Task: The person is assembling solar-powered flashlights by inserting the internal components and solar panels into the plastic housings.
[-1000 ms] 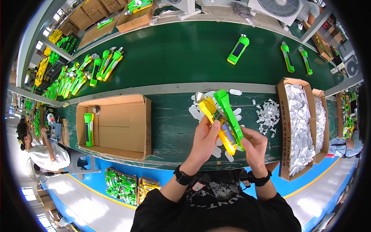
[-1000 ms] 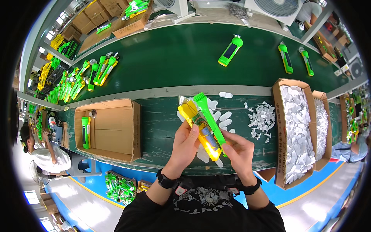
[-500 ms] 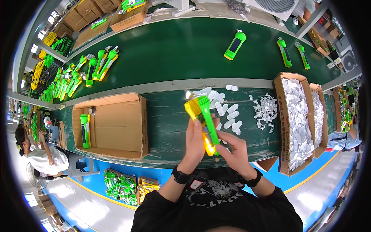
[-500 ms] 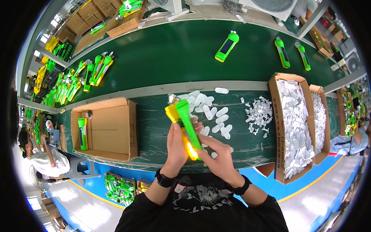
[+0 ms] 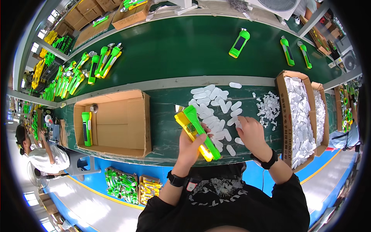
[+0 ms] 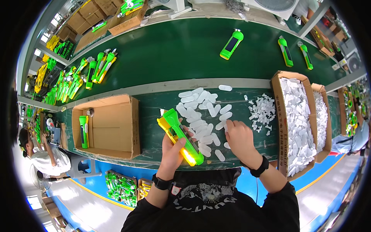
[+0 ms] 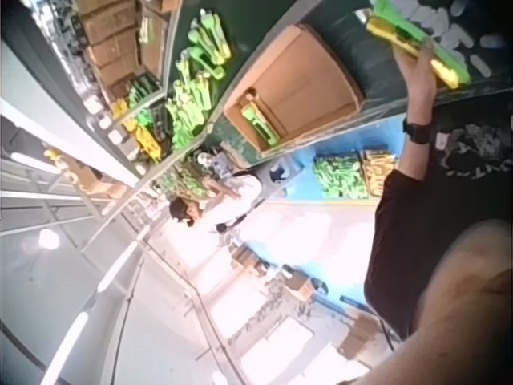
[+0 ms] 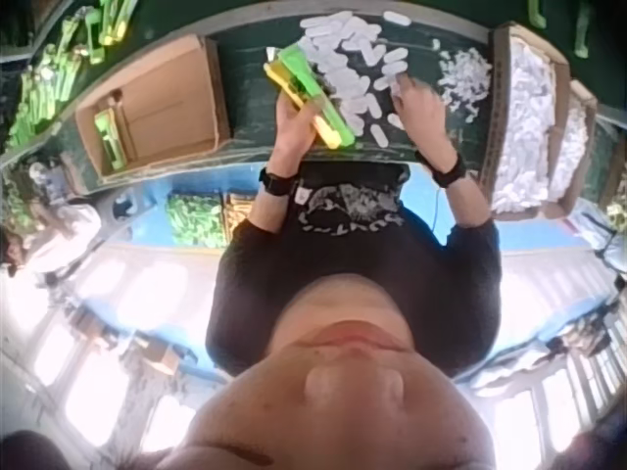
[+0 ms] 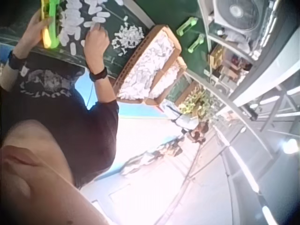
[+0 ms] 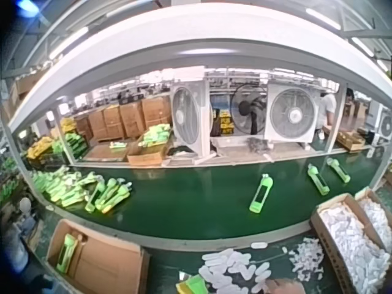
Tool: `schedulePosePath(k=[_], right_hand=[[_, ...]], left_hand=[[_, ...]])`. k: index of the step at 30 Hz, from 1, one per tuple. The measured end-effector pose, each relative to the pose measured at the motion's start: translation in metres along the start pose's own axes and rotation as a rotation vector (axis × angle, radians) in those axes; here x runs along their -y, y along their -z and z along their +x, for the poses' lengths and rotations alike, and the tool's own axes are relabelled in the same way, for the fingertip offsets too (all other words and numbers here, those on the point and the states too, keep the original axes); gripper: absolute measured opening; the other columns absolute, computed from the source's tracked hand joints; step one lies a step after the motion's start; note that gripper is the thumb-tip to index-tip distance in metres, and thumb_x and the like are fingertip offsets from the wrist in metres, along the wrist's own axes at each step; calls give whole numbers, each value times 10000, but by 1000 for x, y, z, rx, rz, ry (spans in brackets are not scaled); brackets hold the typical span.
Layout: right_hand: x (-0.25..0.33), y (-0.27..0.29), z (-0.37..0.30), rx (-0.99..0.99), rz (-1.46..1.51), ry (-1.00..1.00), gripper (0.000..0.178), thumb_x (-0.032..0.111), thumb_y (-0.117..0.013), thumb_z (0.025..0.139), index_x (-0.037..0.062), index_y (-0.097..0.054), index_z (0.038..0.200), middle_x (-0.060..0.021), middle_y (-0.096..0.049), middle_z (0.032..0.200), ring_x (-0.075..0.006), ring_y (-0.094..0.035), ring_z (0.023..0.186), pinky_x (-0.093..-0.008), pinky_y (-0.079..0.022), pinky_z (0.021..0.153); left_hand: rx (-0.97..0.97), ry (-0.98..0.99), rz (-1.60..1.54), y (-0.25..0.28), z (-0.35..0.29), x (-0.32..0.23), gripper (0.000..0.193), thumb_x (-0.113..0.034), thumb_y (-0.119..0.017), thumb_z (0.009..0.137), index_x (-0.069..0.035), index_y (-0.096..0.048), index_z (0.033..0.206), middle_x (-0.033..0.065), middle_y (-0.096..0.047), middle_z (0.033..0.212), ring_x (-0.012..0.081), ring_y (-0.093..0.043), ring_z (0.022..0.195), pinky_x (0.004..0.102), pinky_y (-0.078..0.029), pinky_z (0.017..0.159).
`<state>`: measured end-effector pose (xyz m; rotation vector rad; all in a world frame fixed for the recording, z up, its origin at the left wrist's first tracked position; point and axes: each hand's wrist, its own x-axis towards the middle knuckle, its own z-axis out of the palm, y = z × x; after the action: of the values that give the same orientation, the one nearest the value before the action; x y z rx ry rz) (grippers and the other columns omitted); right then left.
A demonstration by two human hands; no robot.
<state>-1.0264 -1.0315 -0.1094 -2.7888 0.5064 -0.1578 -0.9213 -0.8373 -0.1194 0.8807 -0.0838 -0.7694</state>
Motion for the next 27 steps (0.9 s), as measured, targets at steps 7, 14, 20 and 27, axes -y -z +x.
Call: schedulePosePath(k=[7, 14, 20, 27], right_hand=[[7, 0, 10, -160, 40, 112, 164, 18, -643, 680, 39, -565, 823, -104, -575, 839, -285, -564, 805, -373, -473, 690], [-8, -8, 32, 140, 39, 370, 266, -38, -629, 680, 26, -575, 932, -128, -537, 896, -327, -567, 815, -365, -483, 688], [25, 27, 32, 93, 1123, -52, 134, -60, -569, 843, -32, -570, 973, -57, -583, 874, -135, -639, 814, -255, -544, 694], [77, 18, 23, -153, 1162, -84, 104, -13, -633, 807, -35, -603, 904, -131, -631, 950, -180, -619, 940, -279, -503, 812]], left_hand=[[1, 14, 7, 5, 1, 4, 384, 46, -578, 819, -12, -426, 1167, 96, -528, 1082, 223, -576, 997, 404, -519, 861], [60, 71, 86, -4, 0, 8, 515, 28, -559, 826, -30, -359, 1297, 91, -512, 1119, 220, -555, 1027, 416, -500, 887], [-48, -6, 183, -11, 5, 15, 466, 53, -602, 810, -17, -394, 1221, 92, -529, 1104, 211, -576, 1003, 377, -519, 857], [-72, -236, 370, -34, 14, 16, 564, 17, -663, 777, -31, -357, 1249, 65, -538, 1091, 142, -561, 997, 284, -486, 814]])
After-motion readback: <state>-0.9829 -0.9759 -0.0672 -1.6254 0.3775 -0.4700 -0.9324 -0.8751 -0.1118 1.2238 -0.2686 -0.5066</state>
